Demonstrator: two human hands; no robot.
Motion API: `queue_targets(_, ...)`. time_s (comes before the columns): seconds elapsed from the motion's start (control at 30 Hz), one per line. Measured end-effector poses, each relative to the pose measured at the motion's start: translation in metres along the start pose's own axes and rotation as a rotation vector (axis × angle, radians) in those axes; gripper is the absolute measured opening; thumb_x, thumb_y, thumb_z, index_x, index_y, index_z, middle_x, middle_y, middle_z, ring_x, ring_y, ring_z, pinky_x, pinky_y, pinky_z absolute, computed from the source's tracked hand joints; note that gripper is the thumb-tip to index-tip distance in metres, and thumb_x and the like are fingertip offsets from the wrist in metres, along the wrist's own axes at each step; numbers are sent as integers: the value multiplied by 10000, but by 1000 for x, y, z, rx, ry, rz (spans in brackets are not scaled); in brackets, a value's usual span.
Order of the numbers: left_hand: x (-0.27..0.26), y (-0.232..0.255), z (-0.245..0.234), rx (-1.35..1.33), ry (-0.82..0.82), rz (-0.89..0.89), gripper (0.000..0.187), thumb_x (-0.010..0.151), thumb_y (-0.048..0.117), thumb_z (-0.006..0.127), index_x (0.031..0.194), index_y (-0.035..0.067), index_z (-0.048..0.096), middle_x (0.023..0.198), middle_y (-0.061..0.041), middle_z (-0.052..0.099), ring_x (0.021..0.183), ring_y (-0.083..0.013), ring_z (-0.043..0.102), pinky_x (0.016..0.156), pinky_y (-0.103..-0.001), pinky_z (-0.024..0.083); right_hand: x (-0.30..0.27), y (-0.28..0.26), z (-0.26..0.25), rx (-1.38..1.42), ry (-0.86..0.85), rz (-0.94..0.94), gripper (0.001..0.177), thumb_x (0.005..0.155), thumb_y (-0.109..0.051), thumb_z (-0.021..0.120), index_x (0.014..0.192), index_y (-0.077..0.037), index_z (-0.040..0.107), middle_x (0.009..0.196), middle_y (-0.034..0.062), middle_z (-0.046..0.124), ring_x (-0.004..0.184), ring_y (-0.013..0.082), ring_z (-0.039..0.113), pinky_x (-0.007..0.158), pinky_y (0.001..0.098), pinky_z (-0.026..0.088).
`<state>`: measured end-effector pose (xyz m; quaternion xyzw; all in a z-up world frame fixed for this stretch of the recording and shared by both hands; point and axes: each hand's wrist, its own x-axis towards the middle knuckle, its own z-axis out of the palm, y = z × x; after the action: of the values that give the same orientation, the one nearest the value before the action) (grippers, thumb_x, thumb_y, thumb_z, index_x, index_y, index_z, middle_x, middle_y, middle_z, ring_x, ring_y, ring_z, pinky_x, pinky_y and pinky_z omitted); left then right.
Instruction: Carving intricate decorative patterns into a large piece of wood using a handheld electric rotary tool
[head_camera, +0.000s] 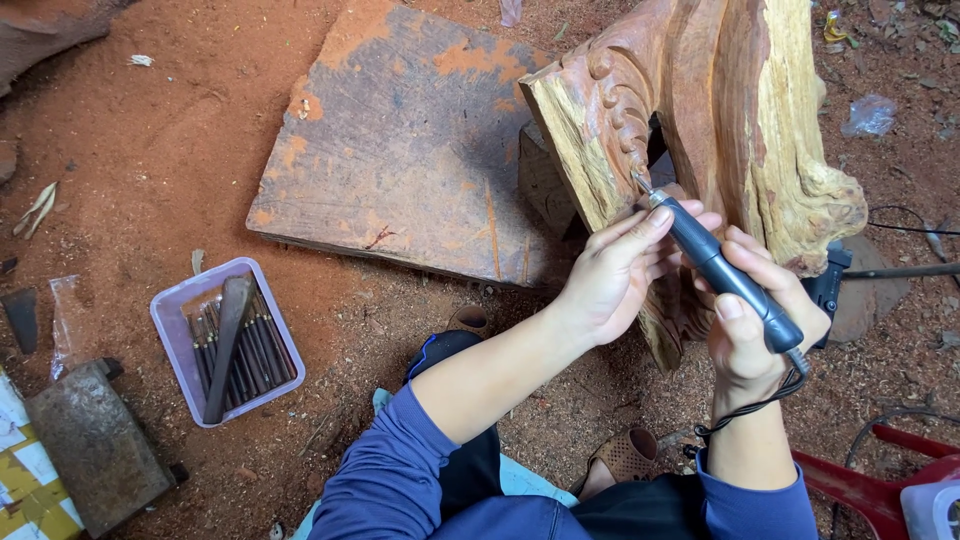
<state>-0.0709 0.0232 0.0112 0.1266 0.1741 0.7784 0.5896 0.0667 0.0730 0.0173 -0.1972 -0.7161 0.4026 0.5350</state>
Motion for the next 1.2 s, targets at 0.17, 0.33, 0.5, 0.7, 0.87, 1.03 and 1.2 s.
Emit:
queue_targets(0.17,2,1,-3,-35,-18,-2,342,1095,234,579,1332,-6,637,1316,-237,661,1188,-269,659,967,-356,538,-1,-10,5,-145,-19,-71,512,947,-300,623,1233,125,628,1226,301,657,1299,431,643,1215,500,522)
queue_targets(0.33,-2,13,-3,-17,-117,-71,336,1104,276,583,1324,34,662,1365,-183,657,1208,-251,655,943,-356,524,-5,-12,4,-157,-89,-163,604,963,-390,625,1281,122,576,1282,406,600,1344,461,584,1172,500,502)
queue_targets(0.5,-4,17,-4,3,-52,-92,364,1079,270,595,1342,25,648,1374,-155,652,1217,-179,647,936,-231,524,-5,-21,7,-236,-87,-157,516,981,-330,652,1278,91,633,1222,231,666,1341,442,605,1234,501,488)
queue_targets(0.7,-2,18,-3,-20,-8,-116,401,1052,329,616,1334,46,653,1308,-178,677,1137,-168,669,882,-220,503,-2,-30,17,-301,-72,-126,493,984,-275,620,1256,135,640,1218,281,667,1299,450,617,1198,505,487)
queue_targets(0.87,-2,13,-6,-36,-12,-85,365,1055,304,613,1299,40,671,1306,-190,678,1214,-197,652,939,-242,502,-3,-31,13,-322,-90,-119,483,986,-282,631,1253,120,652,1209,260,678,1311,432,618,1198,487,493)
queue_targets(1.03,-1,18,-1,-15,11,-98,370,1042,320,613,1300,60,671,1299,-142,689,1214,-176,648,958,-236,488,-1,-36,16,-325,-97,-127,474,995,-256,620,1254,141,640,1209,270,672,1308,447,611,1190,499,499)
queue_targets(1.2,-1,15,-6,-28,-18,-98,369,1052,314,606,1306,54,667,1309,-172,681,1215,-186,650,941,-230,492,-2,-35,15,-335,-115,-127,482,1001,-290,628,1258,118,649,1216,248,675,1324,429,608,1200,493,496)
